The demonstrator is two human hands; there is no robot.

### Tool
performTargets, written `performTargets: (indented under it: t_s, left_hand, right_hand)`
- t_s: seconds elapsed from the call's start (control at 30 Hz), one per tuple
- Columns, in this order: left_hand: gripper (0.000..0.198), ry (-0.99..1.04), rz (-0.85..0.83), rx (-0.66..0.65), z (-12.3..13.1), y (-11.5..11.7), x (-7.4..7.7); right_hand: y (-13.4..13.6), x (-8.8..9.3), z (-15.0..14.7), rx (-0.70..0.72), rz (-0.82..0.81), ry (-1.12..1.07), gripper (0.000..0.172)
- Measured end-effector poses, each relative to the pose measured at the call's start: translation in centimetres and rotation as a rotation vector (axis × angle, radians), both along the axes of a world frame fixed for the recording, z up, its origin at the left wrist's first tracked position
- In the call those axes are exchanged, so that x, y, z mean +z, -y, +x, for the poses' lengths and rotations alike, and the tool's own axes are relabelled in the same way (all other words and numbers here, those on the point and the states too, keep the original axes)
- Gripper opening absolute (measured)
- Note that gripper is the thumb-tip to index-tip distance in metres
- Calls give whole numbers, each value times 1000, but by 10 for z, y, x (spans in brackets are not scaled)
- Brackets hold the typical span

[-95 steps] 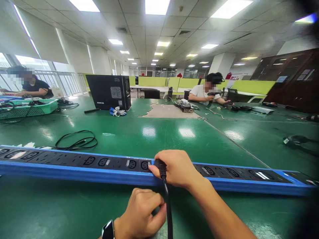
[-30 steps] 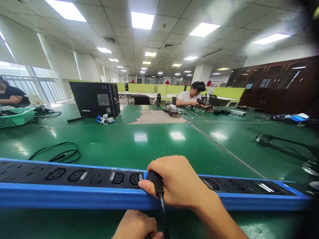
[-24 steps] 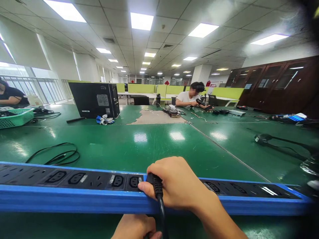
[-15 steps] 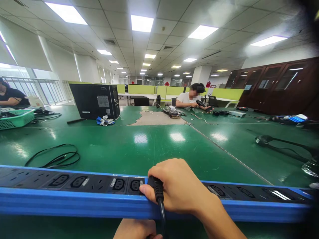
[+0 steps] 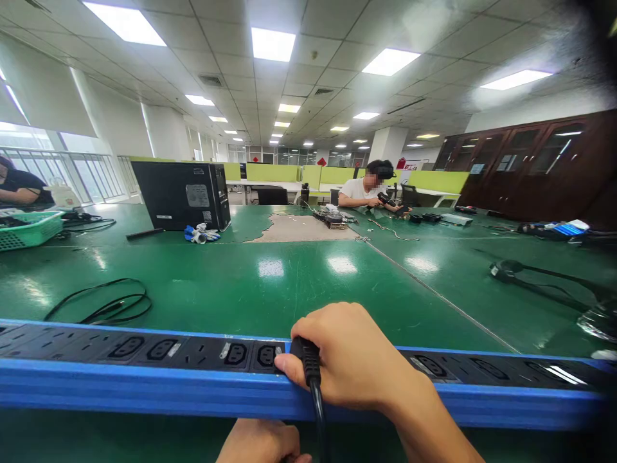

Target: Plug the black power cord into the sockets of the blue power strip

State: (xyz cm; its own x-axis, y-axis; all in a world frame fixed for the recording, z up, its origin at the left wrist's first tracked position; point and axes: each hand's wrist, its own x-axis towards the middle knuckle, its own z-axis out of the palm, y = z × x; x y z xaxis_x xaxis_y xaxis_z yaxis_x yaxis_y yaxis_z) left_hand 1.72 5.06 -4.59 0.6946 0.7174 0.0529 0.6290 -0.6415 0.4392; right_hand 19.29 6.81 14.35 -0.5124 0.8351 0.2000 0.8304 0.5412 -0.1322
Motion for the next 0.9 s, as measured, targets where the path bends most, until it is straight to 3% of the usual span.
performTargets:
  t_s: [0.4, 0.63, 0.9]
  left_hand:
    - [21, -23, 68, 3, 0, 2, 0]
    - [34, -191, -69, 54, 13, -3, 8]
    - [26, -152, -105, 40, 13, 1, 14]
  right_hand:
    - [2, 1, 3, -3, -19, 18, 37]
    - [2, 3, 1, -18, -33, 23, 36]
    - [2, 3, 2, -12, -50, 17, 37]
